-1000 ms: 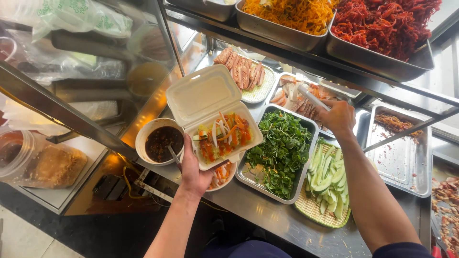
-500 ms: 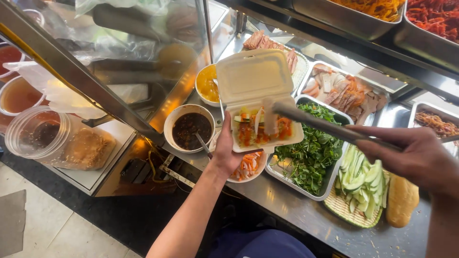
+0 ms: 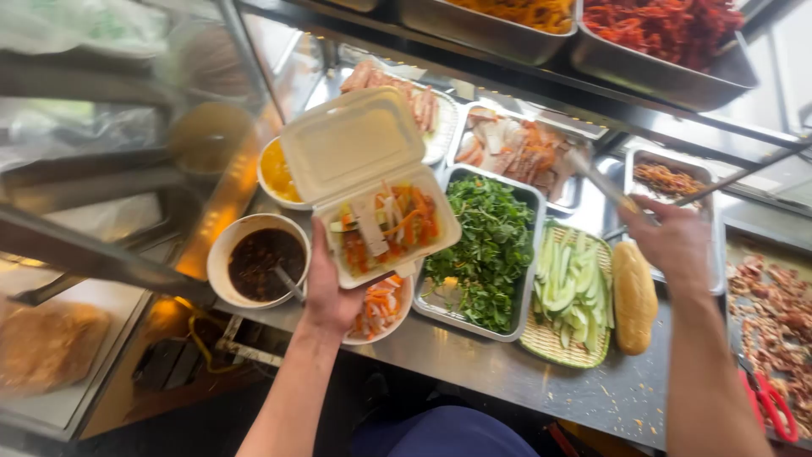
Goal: The person assembles a meal in a white styrofoam container by layering various ingredients. They add sauces, sliced cucumbers, pickled vegetables, sliced meats, and fried onions using tongs and scissors, finishing with fresh herbs.
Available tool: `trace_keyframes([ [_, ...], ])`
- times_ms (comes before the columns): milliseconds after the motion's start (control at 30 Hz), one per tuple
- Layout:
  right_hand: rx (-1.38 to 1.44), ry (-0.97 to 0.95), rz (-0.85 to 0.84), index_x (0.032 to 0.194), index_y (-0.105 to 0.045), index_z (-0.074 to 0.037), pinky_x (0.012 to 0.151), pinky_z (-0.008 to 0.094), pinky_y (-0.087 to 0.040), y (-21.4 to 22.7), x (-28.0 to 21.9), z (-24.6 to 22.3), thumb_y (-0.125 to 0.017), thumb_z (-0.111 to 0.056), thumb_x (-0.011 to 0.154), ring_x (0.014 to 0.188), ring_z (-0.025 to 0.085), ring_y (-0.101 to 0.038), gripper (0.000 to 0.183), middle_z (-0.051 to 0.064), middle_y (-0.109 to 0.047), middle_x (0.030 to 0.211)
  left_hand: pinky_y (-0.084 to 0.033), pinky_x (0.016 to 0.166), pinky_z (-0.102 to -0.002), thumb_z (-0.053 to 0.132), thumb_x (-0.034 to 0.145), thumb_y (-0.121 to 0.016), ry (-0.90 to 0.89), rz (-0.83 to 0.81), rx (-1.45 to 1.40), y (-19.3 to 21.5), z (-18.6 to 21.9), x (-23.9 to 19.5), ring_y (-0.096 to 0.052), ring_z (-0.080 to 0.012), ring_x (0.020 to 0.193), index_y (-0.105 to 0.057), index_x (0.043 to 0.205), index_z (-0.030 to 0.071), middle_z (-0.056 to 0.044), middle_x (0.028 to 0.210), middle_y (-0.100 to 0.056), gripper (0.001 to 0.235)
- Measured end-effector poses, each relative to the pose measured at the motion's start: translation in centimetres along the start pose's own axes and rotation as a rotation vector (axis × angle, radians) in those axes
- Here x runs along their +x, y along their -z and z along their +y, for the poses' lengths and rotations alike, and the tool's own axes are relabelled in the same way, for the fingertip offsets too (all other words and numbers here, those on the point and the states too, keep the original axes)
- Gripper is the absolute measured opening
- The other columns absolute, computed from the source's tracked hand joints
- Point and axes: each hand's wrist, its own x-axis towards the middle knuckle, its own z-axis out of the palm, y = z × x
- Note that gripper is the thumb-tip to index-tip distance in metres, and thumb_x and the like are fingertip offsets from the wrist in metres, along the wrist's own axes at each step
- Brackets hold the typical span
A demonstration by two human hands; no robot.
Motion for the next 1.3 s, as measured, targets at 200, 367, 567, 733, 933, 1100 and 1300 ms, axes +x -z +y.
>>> trace_keyframes([
  [200,-0.208,-0.046,0.044,0.122,-0.073,-0.049,0.09,0.048,-0.059,-12.2,9.9,11.9,-0.075,-0.069,0.081,0.1,0.041,-0.074,0.046,0.013,-0.08,0.101,-0.045,0.105,-0.07,0.07,0.088,-0.044,0.116,0.233,-0.123,-0.9,-0.9,1.3,-0.06,-0.0405,0.127,-0.055,0.146,0.019,-0.016,0.144,-0.06,0.078],
  [367,-0.165,0.025,-0.035,0.127,-0.075,-0.032,0.1,0.055,-0.053,-9.5,7.4,8.1,-0.07,-0.047,0.089,0.111,0.05,-0.068,0.042,0.024,-0.076,0.114,-0.049,0.096,-0.071,0.072,0.09,-0.041,0.117,0.235,-0.038,-1.7,-1.9,1.5,-0.063,-0.0426,0.122,-0.055,0.145,0.02,-0.016,0.14,-0.063,0.077],
  [567,-0.169,0.034,-0.062,0.132,-0.073,-0.035,0.099,0.056,-0.053,-9.4,7.1,8.1,-0.068,-0.038,0.093,0.109,0.05,-0.069,0.04,0.022,-0.077,0.112,-0.05,0.094,-0.073,0.074,0.089,-0.042,0.111,0.225,-0.027,-2.0,-3.0,2.1,-0.063,-0.0455,0.12,-0.054,0.145,0.021,-0.02,0.138,-0.063,0.078],
  [733,-0.219,0.027,-0.08,0.126,-0.074,-0.041,0.097,0.053,-0.055,-8.3,8.1,11.4,-0.064,-0.054,0.091,0.107,0.047,-0.071,0.039,0.019,-0.079,0.107,-0.049,0.095,-0.072,0.073,0.089,-0.044,0.129,0.243,-0.05,-2.4,-3.7,2.3,-0.062,-0.0451,0.12,-0.055,0.144,0.02,-0.018,0.138,-0.062,0.077],
  [933,0.198,0.01,-0.249,0.135,-0.073,-0.019,0.059,0.033,-0.043,2.1,0.2,4.7,-0.068,-0.037,0.096,0.065,0.017,-0.057,0.044,0.012,-0.073,0.075,-0.054,0.084,-0.056,0.065,0.085,-0.057,0.065,0.003,-0.179,1.6,-7.1,4.2,-0.06,-0.0369,0.126,-0.057,0.144,0.023,-0.012,0.143,-0.063,0.072],
  [1100,0.545,0.212,-0.466,0.134,-0.073,-0.001,0.041,0.029,-0.025,4.1,-3.1,2.1,-0.068,-0.011,0.093,0.05,0.016,-0.032,0.043,0.013,-0.052,0.065,-0.058,0.081,-0.053,0.072,0.087,-0.048,0.02,-0.096,-0.06,-1.3,-5.7,2.5,-0.056,-0.0386,0.126,-0.061,0.138,0.023,-0.016,0.14,-0.062,0.072],
  [1300,0.381,0.461,-0.595,0.133,-0.079,-0.012,0.045,0.029,-0.028,3.4,-3.8,-0.5,-0.074,-0.016,0.085,0.051,0.016,-0.035,0.048,0.007,-0.055,0.059,-0.054,0.088,-0.058,0.073,0.088,-0.044,0.111,-0.014,-0.109,-0.6,-5.0,1.8,-0.06,-0.0375,0.123,-0.057,0.145,0.023,-0.014,0.141,-0.063,0.077],
])
